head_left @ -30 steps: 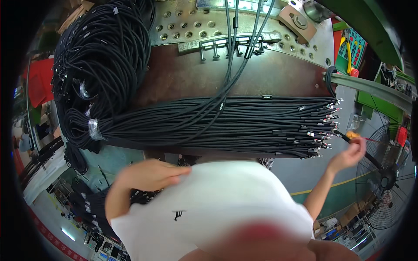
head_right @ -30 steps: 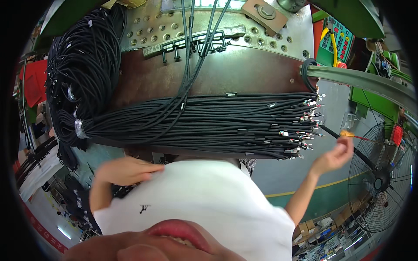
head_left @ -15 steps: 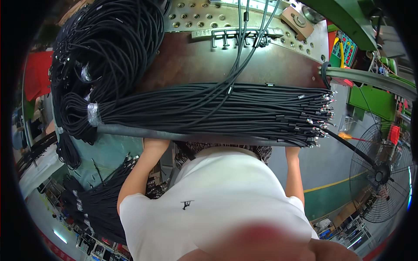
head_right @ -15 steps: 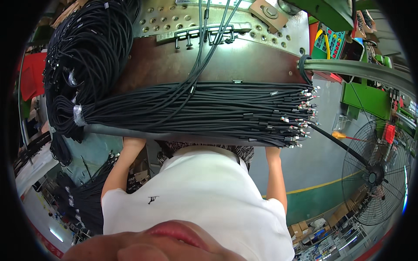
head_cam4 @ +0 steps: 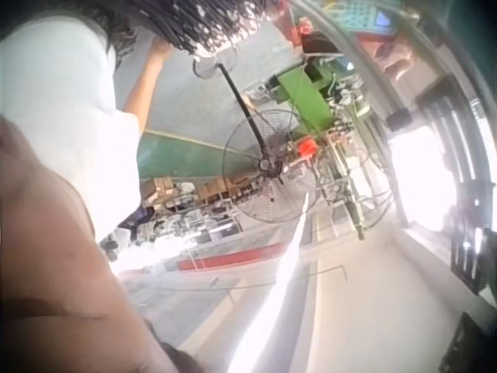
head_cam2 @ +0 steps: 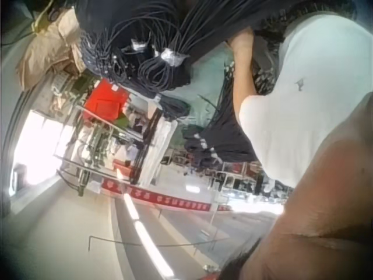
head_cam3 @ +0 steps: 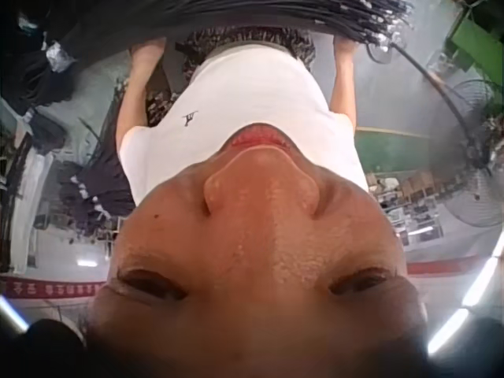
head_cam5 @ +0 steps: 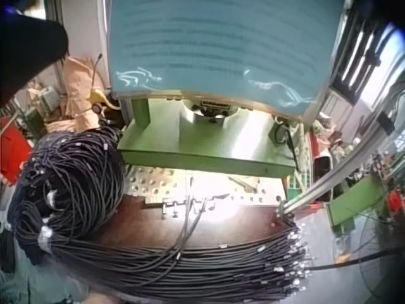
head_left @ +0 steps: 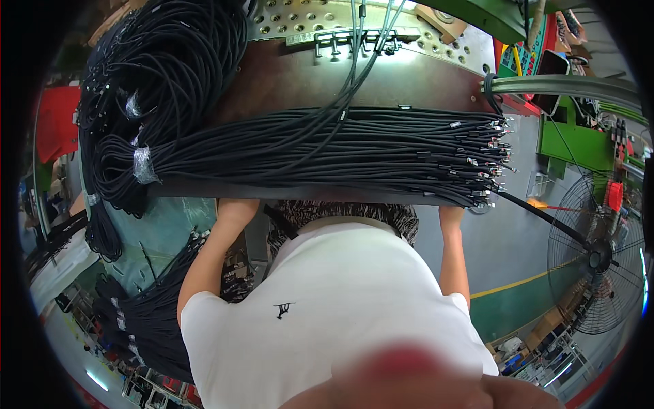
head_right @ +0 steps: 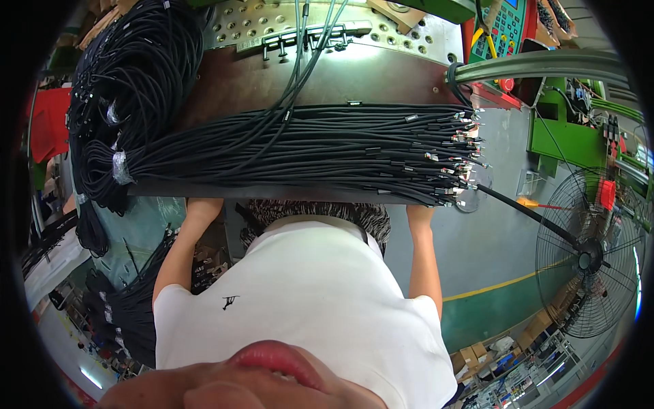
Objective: The person organizes bundles of cables by hand, places cable ends into a mold fixture on the worktable, and operates the machine to process the cables.
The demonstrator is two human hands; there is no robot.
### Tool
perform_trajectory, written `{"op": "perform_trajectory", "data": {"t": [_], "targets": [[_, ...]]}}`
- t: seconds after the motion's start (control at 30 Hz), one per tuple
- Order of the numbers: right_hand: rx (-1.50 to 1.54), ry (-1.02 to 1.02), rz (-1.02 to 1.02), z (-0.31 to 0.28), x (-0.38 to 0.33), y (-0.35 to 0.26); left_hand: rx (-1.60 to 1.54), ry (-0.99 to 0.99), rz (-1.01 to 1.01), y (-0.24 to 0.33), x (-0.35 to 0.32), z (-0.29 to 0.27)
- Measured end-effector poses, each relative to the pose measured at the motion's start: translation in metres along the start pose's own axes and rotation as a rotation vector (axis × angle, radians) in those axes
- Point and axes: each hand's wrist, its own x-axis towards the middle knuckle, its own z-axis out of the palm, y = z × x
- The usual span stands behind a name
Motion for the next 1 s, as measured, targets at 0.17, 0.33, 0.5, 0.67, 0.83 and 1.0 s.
{"op": "perform_trajectory", "data": {"t": [0.17, 0.33, 0.5, 0.67, 0.83, 1.0], "targets": [[-0.009, -0.047, 0.247, -0.082, 0.051, -0.013, -0.357, -0.377, 0.198, 0.026, -0.030, -0.070], [-0.005, 0.284, -0.251, -0.145, 0.176, -0.088, -0.789, -0.332, 0.660, 0.063, -0.017, -0.143], [-0.333, 0.037, -1.095, -0.033, 0.273, -0.193, -0.746, 0.247, 1.047, 0.173, 0.059, -0.129], [-0.136, -0.199, -1.092, 0.008, 0.294, -0.221, -0.249, 0.455, 0.531, 0.166, 0.087, -0.127], [-0.129, -0.502, -0.896, -0.026, 0.295, -0.203, 0.081, 0.522, 0.130, 0.069, 0.112, -0.149], [-0.144, -0.567, -0.473, -0.018, 0.328, -0.186, 0.031, 0.594, 0.535, 0.088, 0.155, -0.138]]}}
